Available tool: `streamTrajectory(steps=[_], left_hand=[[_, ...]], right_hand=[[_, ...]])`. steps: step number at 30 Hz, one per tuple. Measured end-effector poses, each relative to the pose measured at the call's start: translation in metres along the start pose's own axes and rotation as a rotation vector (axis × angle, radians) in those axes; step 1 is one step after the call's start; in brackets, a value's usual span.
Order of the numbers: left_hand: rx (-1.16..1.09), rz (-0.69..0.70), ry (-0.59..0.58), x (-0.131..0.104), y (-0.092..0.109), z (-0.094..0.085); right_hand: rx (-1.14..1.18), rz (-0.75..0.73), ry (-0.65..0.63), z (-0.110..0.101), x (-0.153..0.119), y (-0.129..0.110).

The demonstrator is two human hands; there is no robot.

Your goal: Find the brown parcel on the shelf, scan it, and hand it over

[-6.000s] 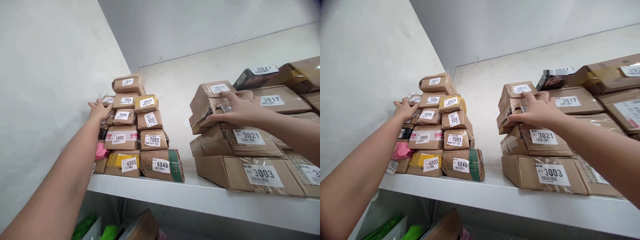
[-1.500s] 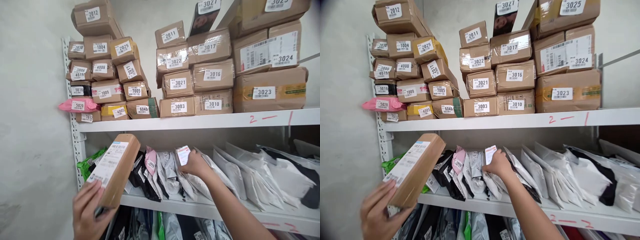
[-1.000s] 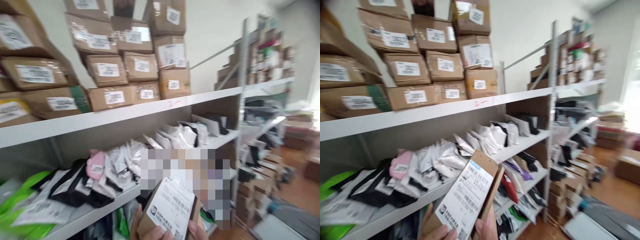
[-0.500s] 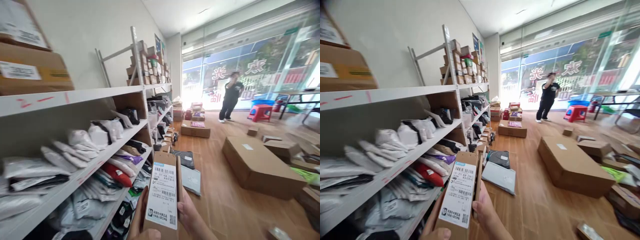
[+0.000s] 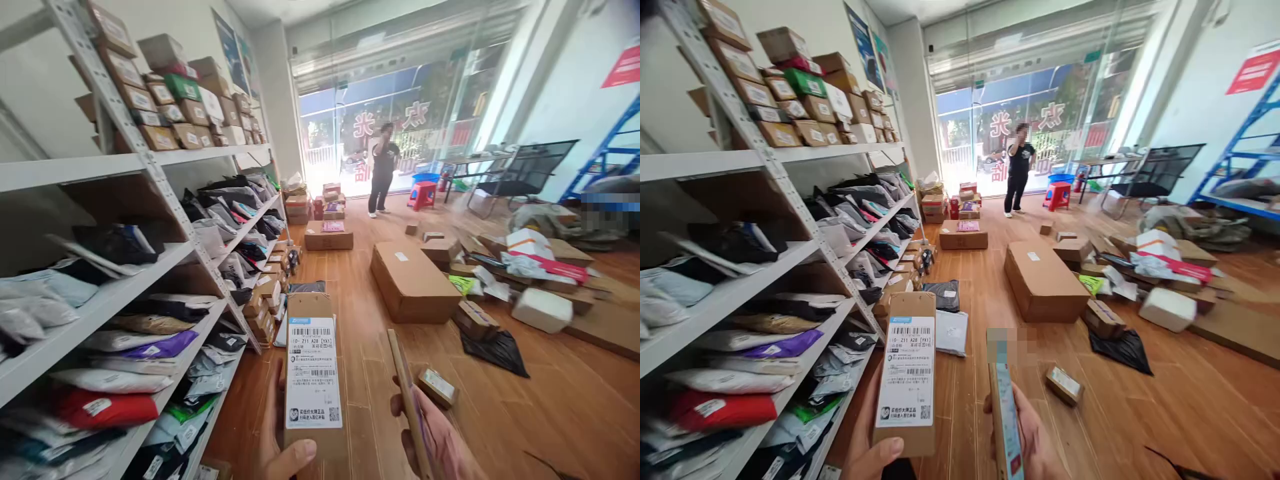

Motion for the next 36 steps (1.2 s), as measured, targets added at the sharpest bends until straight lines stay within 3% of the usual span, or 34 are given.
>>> streamTrajectory(steps=[3,7,13,17,21,28,32,36], left_hand=[[0.055,-0.073,-0.047,0.008,-0.012,0.022],[0.112,-0.122,-0.068,0.02,-0.021,0.041],[0.179,-0.247,-0.058,0.06,-0.04,0.051],[0.239,-0.24,-0.115,0.109,-0.055,0.057],[0.264,-0.227,-0.182,0.172,-0.067,0.068],[0.246,-0.202,-0.265,0.29,-0.072,0.093],[0.202,-0.22,-0.305,0.349,-0.079,0.116],[0.113,-0.227,-0.324,0.403,-0.099,0.153]], right_hand=[[0.149,0.054,0.03,-0.011,-0.017,-0.007],[0.343,0.02,0.001,-0.007,-0.029,-0.022],[0.279,-0.093,0.014,-0.017,-0.002,-0.032],[0.273,-0.133,0.128,-0.031,0.034,-0.039],[0.289,-0.16,0.176,-0.033,0.08,-0.067],[0.274,-0.119,0.188,-0.038,0.197,-0.109],[0.304,-0.135,0.284,-0.052,0.249,-0.132],[0.265,-0.054,0.297,-0.079,0.286,-0.159]])
Point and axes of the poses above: each hand's wrist, its own x-axis towards the middle knuckle, its own z-axis out of the palm, y = z × x, the point moved 5 cm from there along x, towards the middle knuckle, and after that the axes turned 8 degrees about z, right-handed, at the moved point
